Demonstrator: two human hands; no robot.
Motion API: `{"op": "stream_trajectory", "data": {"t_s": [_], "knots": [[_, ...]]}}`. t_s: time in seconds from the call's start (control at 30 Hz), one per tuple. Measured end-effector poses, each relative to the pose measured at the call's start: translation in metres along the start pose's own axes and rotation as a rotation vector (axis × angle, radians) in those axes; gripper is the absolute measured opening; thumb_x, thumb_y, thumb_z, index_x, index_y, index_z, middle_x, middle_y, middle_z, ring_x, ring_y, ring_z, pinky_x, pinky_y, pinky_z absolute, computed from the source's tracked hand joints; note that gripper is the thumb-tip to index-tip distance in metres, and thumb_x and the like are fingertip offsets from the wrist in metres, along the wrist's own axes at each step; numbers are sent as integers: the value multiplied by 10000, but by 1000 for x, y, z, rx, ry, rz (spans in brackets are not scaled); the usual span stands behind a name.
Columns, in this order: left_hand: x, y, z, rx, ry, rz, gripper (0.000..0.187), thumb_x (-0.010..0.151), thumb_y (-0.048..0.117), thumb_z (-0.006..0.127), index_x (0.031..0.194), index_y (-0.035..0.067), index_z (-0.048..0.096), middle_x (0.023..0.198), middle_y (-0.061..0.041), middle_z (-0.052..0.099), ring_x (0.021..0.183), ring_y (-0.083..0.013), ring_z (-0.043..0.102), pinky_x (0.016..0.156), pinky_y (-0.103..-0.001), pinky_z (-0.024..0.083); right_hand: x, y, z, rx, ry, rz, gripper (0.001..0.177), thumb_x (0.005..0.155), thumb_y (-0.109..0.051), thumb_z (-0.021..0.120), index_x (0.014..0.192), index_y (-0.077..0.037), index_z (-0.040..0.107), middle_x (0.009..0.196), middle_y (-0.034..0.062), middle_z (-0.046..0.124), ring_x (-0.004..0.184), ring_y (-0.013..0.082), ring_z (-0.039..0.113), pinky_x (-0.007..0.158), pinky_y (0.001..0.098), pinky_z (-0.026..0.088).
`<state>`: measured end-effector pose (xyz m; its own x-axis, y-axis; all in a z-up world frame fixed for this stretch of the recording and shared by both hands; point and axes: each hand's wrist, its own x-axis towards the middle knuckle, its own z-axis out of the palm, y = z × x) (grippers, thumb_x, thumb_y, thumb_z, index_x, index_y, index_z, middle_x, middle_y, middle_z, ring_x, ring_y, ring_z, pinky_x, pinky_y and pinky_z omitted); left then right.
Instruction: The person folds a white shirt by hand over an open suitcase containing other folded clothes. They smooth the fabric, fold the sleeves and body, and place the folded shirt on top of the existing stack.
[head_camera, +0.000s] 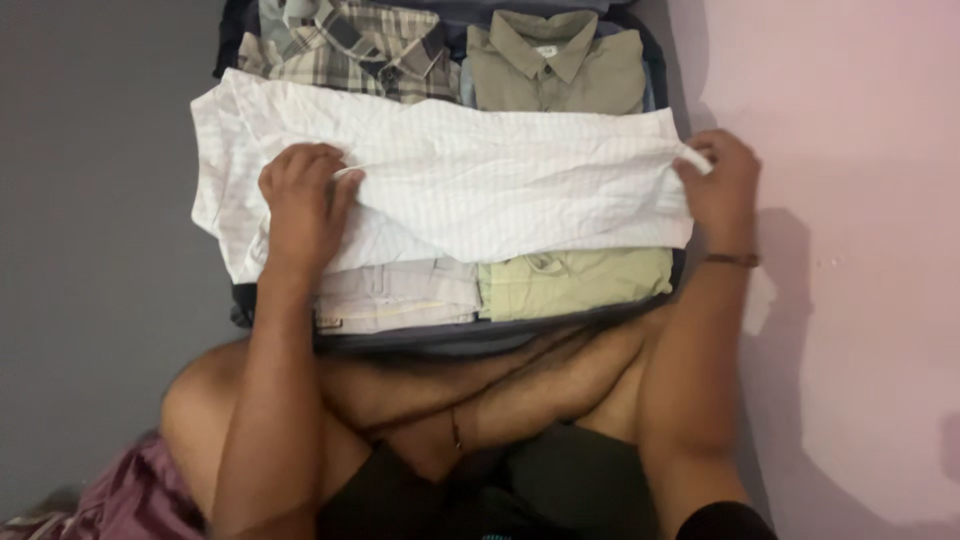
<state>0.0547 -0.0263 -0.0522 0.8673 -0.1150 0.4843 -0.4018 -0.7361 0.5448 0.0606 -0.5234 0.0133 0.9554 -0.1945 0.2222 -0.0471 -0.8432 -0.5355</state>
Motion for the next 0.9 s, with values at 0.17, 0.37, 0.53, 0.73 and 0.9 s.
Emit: {"op": "stream_trajectory", "data": {"t_s": [0.17,0.37,0.53,0.73,0.9], "knots": [[3,-13,2,-26,20,-130,191,1047,222,738,1052,35,701,1098,-107,683,1104,-304,579,1019,-471,387,15,51,25,-13,32,-130,288,844,-32,882,1084,14,730,1075,144,758,988,230,714,839,334,545],[17,-33,3,127,-40,-96,166,1050,172,760,1012,17,717,1153,-152,669,1123,-381,541,984,-498,387,26,80,20,112,-166,191,318,854,-51,830,1151,-24,719,985,81,740,816,176,615,701,289,500],[33,-16,4,282,-9,-126,222,995,179,799,1007,-7,679,1170,-202,643,1139,-389,533,992,-506,410,22,83,23,103,-120,77,364,819,-31,823,1158,2,696,1031,121,733,885,207,681,766,327,548],[26,87,43,255,-527,-168,628,881,499,827,1287,66,622,1440,-124,551,1398,-363,468,1200,-508,392,-3,19,38,13,46,-163,399,887,-121,861,1217,-17,663,1256,182,680,1156,350,653,997,411,523],[-3,116,65,186,-516,254,821,795,361,718,1525,99,449,1597,-242,327,1473,-465,256,1146,-644,199,-42,-59,88,-298,-305,-345,627,935,-449,705,1439,-122,528,1613,199,340,1512,416,215,1184,666,123]]}}
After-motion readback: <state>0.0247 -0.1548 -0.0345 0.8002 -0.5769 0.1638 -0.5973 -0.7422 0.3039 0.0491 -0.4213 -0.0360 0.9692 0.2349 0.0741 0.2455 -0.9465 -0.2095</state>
